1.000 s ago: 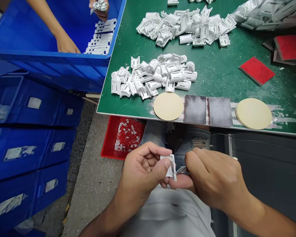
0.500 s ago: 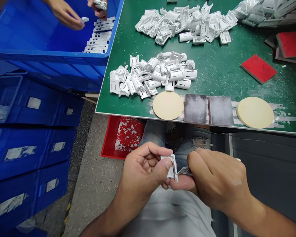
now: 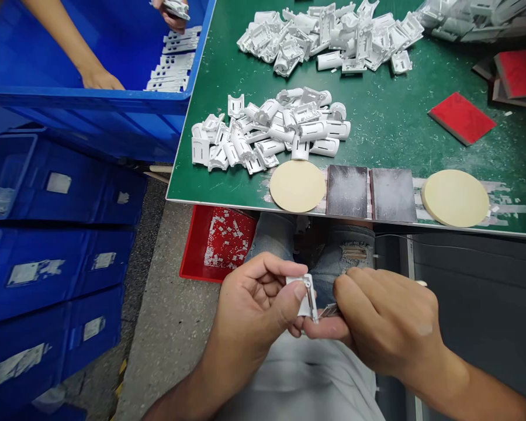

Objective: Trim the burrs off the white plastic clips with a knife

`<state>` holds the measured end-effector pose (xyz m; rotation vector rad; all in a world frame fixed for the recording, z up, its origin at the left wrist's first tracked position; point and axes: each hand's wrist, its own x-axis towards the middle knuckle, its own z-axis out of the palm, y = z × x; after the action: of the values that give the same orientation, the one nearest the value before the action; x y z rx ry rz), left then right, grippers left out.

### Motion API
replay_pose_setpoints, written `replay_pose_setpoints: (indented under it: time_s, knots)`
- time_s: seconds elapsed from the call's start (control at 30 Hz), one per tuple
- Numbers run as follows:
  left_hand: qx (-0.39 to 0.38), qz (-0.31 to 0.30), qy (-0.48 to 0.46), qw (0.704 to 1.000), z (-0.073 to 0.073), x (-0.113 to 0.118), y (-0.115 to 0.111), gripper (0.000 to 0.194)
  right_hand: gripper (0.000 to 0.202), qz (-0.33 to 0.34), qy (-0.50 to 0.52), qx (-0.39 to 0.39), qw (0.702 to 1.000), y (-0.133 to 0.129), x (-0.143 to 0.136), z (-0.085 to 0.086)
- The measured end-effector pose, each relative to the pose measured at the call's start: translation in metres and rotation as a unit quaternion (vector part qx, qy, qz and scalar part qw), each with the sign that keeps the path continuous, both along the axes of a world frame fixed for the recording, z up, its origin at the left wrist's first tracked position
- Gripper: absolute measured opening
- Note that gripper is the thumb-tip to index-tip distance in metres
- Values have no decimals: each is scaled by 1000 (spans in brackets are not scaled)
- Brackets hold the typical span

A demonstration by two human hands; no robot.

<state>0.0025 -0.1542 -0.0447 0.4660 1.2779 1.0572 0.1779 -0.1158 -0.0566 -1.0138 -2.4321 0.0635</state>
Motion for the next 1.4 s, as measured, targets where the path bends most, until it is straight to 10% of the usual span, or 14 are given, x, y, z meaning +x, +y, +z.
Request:
replay_pose_setpoints:
  time_s: [0.27, 0.4, 0.5, 0.57, 0.7, 0.83, 1.03, 1.4]
  knots:
    - [14, 3, 29, 999, -2, 0, 0, 7, 53, 93, 161, -145, 972, -7, 1, -7]
    - [66, -11, 77, 995, 3, 0, 1, 8, 38, 78, 253, -429, 864, -11, -3, -4]
    - [62, -71, -69, 993, 3, -2, 2, 10, 38, 68, 293, -582, 755, -11, -8, 0]
    - [37, -79, -152, 984, 0, -4, 3, 16, 38, 77, 293, -607, 735, -11, -10, 2]
    - [14, -31, -153, 988, -8, -6, 3, 27, 16, 68, 226, -413, 880, -8, -8, 1]
    - [48, -52, -53, 996, -8, -5, 1, 35, 50, 66, 114, -178, 975, -3, -7, -1]
    - [75, -104, 63, 990, 2, -5, 0, 35, 60, 39, 26, -46, 998, 0, -14, -1]
    - [61, -93, 46, 993, 3, -4, 0, 35, 63, 3, -5, -40, 999, -2, -16, -3]
